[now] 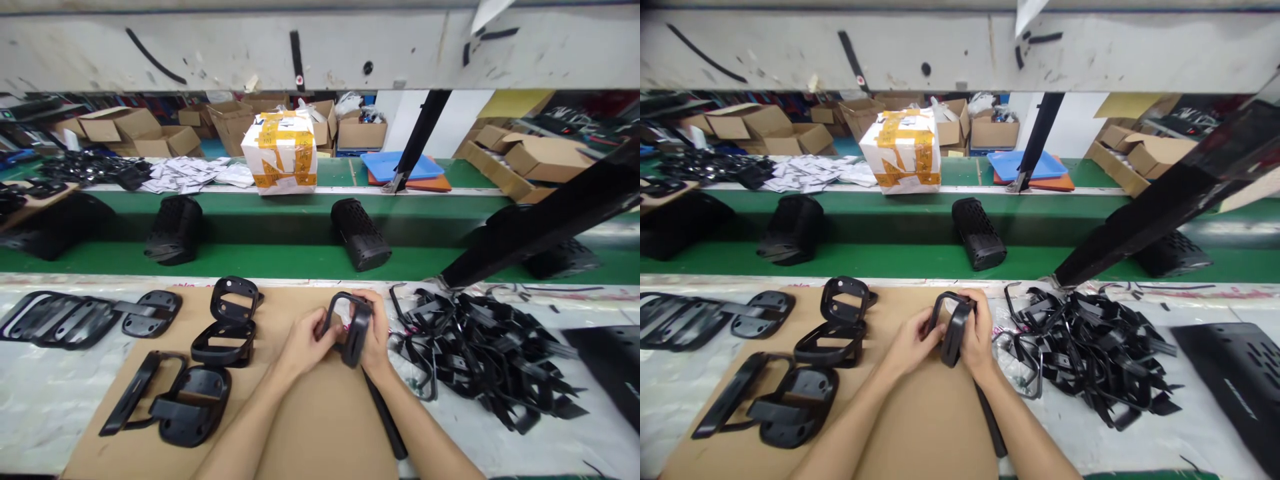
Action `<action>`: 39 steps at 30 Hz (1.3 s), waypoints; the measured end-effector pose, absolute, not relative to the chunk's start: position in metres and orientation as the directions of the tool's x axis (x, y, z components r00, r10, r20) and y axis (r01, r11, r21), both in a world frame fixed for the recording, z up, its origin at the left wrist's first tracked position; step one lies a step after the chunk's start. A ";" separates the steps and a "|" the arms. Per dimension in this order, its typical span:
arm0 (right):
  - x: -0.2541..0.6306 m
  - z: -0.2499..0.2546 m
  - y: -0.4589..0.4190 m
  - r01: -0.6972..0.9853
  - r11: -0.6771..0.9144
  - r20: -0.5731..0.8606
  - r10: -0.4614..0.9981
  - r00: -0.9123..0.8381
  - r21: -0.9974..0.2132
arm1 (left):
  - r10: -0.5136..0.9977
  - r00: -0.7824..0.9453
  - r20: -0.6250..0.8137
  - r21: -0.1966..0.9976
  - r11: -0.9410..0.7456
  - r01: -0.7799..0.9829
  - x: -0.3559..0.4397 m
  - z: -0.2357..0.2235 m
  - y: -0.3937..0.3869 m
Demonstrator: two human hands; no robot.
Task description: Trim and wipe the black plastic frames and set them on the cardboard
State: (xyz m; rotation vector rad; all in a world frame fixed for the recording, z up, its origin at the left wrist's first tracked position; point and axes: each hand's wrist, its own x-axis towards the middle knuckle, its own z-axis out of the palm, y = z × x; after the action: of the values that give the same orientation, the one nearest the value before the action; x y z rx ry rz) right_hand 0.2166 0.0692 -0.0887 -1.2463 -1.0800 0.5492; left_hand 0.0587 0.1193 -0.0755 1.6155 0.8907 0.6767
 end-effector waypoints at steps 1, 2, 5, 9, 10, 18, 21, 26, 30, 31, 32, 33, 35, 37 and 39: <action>0.216 -0.087 0.069 0.234 0.308 0.383 0.810 0.444 -0.922 | 0.840 0.542 -0.012 0.941 -0.173 0.289 0.058 -0.078 0.120; 0.215 -0.085 0.070 0.259 0.328 0.414 0.790 0.453 -0.909 | 0.837 0.548 -0.014 0.906 -0.221 0.361 0.057 -0.080 0.120; 0.215 -0.084 0.072 0.312 0.358 0.469 0.761 0.448 -0.880 | 0.816 0.576 -0.044 0.848 -0.274 0.453 0.056 -0.082 0.121; 0.216 -0.084 0.072 0.355 0.380 0.506 0.762 0.404 -0.854 | 0.786 0.617 -0.026 0.843 -0.314 0.436 0.055 -0.078 0.122; 0.217 -0.084 0.071 0.362 0.384 0.512 0.764 0.392 -0.850 | 0.778 0.628 -0.025 0.845 -0.319 0.429 0.055 -0.076 0.122; 0.222 -0.082 0.070 0.362 0.342 0.455 0.840 0.297 -0.867 | 0.813 0.579 0.064 0.818 -0.374 0.436 0.053 -0.072 0.126; 0.222 -0.078 0.071 0.366 0.332 0.412 0.895 0.168 -0.870 | 0.857 0.503 0.112 0.826 -0.362 0.433 0.051 -0.076 0.128; 0.222 -0.075 0.073 0.383 0.316 0.379 0.920 0.101 -0.868 | 0.857 0.513 0.052 0.845 -0.312 0.435 0.048 -0.081 0.129; 0.221 -0.073 0.073 0.392 0.334 0.402 0.910 0.104 -0.857 | 0.851 0.521 0.071 0.862 -0.315 0.397 0.048 -0.083 0.128; 0.221 -0.072 0.072 0.392 0.347 0.417 0.903 0.106 -0.852 | 0.856 0.509 0.086 0.862 -0.320 0.392 0.049 -0.082 0.128; 0.221 -0.071 0.071 0.391 0.364 0.434 0.895 0.106 -0.845 | 0.861 0.500 0.097 0.861 -0.324 0.391 0.049 -0.081 0.128; 0.221 -0.070 0.069 0.389 0.384 0.455 0.884 0.108 -0.837 | 0.863 0.496 0.100 0.860 -0.326 0.393 0.050 -0.079 0.127; 0.221 -0.069 0.065 0.383 0.428 0.504 0.856 0.119 -0.818 | 0.851 0.521 0.070 0.846 -0.327 0.421 0.050 -0.072 0.125; 0.221 -0.069 0.061 0.380 0.467 0.548 0.825 0.138 -0.798 | 0.808 0.589 -0.016 0.816 -0.329 0.475 0.049 -0.063 0.121; 0.221 -0.070 0.058 0.383 0.494 0.578 0.804 0.142 -0.781 | 0.739 0.666 -0.098 0.796 -0.344 0.499 0.046 -0.057 0.118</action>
State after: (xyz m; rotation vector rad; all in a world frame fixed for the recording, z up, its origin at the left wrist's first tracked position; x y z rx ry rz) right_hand 0.2210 0.0579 -0.0703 -1.0949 -1.4666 0.4139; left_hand 0.0464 0.1183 -0.0569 2.0188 0.9581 0.3531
